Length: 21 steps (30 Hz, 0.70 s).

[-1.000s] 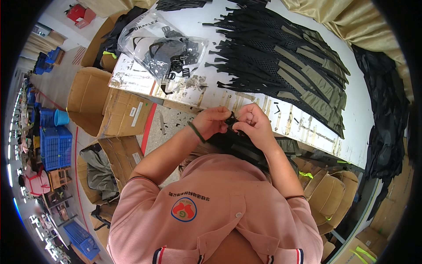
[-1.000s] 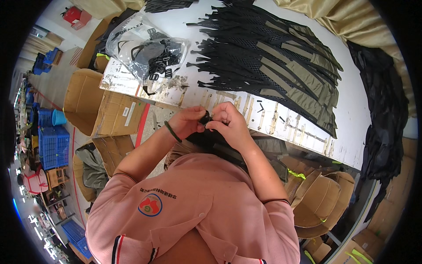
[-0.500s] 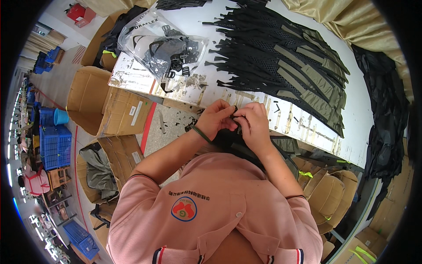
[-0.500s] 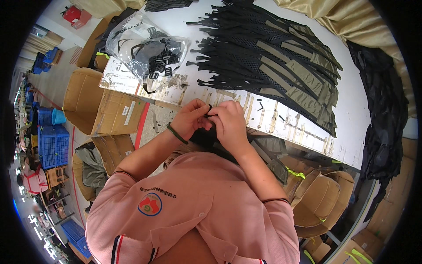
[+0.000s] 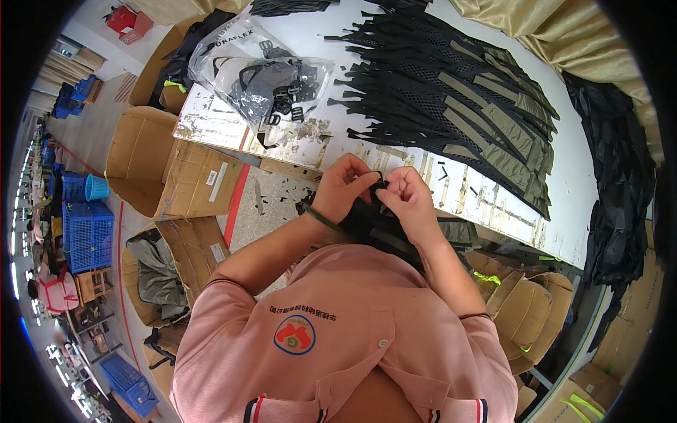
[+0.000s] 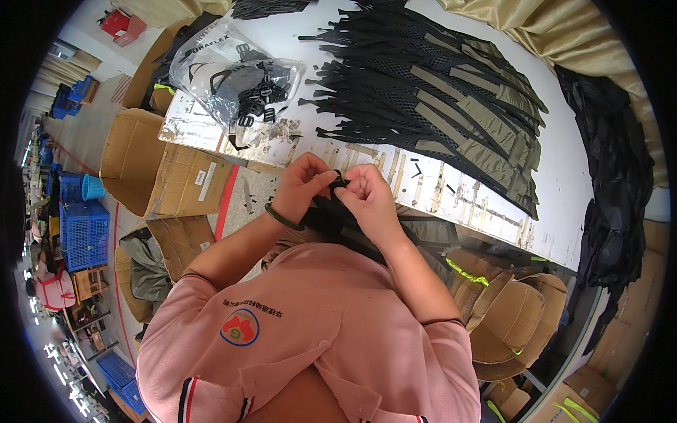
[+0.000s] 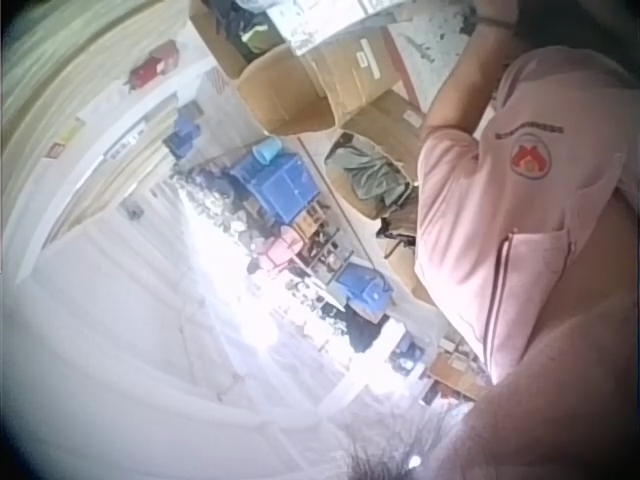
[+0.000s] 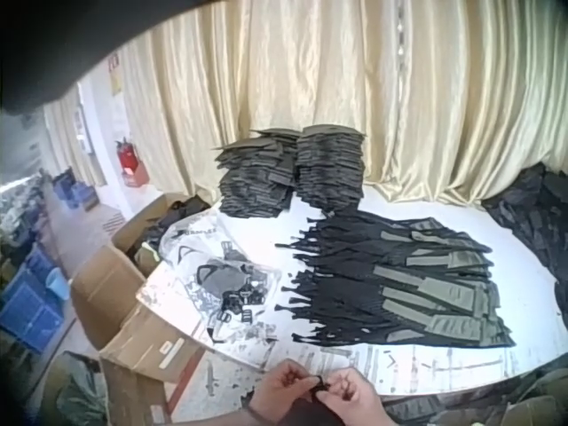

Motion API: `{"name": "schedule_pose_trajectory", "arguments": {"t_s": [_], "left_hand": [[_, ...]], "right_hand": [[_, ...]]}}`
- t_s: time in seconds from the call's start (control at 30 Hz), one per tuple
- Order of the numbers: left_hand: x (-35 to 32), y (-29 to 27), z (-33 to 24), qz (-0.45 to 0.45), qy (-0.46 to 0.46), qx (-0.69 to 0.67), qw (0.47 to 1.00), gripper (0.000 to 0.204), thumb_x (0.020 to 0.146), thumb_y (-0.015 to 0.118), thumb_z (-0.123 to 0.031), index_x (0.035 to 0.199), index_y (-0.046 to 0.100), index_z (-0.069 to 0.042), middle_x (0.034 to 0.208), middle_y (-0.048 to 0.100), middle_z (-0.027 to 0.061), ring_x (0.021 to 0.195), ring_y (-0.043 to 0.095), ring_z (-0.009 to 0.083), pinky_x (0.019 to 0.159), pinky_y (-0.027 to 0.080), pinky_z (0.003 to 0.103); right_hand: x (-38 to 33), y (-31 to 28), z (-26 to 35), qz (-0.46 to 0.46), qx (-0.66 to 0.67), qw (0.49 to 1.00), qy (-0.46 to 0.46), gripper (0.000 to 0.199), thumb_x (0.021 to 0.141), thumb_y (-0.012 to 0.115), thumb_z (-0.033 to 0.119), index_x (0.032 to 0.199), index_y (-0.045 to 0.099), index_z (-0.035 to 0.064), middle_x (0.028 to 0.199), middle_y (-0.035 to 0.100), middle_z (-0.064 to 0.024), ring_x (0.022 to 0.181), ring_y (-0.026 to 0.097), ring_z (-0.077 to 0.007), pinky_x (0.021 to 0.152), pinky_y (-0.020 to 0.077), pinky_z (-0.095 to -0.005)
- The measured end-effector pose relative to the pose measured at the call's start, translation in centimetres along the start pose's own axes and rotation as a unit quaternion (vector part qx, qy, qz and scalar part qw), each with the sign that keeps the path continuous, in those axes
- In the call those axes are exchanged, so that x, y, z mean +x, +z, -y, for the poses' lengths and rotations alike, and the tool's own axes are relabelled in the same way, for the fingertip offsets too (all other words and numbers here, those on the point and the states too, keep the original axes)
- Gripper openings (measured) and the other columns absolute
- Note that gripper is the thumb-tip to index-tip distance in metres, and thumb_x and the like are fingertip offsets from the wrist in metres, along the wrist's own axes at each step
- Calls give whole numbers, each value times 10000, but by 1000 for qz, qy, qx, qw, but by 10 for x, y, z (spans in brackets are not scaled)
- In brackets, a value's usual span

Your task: The worker is inspecting and organizing green and black fabric straps, likely for sports or outdoor equipment, at a workstation.

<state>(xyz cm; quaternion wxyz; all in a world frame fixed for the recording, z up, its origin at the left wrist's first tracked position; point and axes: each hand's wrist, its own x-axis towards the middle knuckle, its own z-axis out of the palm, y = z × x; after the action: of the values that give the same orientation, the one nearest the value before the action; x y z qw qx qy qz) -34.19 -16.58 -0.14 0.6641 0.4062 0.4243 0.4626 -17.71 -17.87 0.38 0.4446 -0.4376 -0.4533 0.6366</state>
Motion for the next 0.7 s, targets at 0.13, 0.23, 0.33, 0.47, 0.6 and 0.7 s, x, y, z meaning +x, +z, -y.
{"name": "schedule_pose_trajectory", "arguments": {"t_s": [0.13,0.23,0.33,0.47,0.6,0.7], "left_hand": [[-4,0,2,11,28,60,998,119,861,631,-75,910,528,-40,749,583,4,638,542,63,577,427,184],[-7,-3,9,30,67,133,988,142,858,626,-48,955,523,-33,793,591,14,704,566,72,641,454,195],[-10,-5,18,80,114,135,981,202,837,629,6,995,507,-24,893,587,40,770,590,99,715,481,229],[-10,-3,23,136,117,84,980,260,793,674,12,993,512,-31,925,551,37,790,575,105,721,473,238],[-11,1,15,117,187,102,970,253,770,705,-26,973,557,-54,872,523,31,726,551,120,672,455,237],[-9,-7,3,131,250,307,909,279,754,671,56,976,589,-89,889,507,33,888,533,153,761,450,249]], "right_hand": [[0,0,-5,0,22,1000,11,224,804,623,-43,926,468,62,677,483,47,579,400,-12,513,294,-165],[-1,0,-6,-12,29,999,18,233,798,620,-53,923,461,62,679,484,45,586,417,-15,521,313,-163],[-3,1,-5,-47,78,996,5,246,799,632,-45,932,455,60,679,485,40,587,437,-23,526,368,-170],[-7,1,-5,-59,117,991,6,238,819,644,2,950,453,55,681,491,31,588,463,-33,526,440,-196],[-8,2,17,-11,178,978,110,163,885,604,130,987,524,32,686,517,23,615,482,-27,534,433,-198],[-1,-6,23,19,-73,992,105,175,909,574,194,949,587,23,710,553,18,630,485,-30,551,412,-196]]}}
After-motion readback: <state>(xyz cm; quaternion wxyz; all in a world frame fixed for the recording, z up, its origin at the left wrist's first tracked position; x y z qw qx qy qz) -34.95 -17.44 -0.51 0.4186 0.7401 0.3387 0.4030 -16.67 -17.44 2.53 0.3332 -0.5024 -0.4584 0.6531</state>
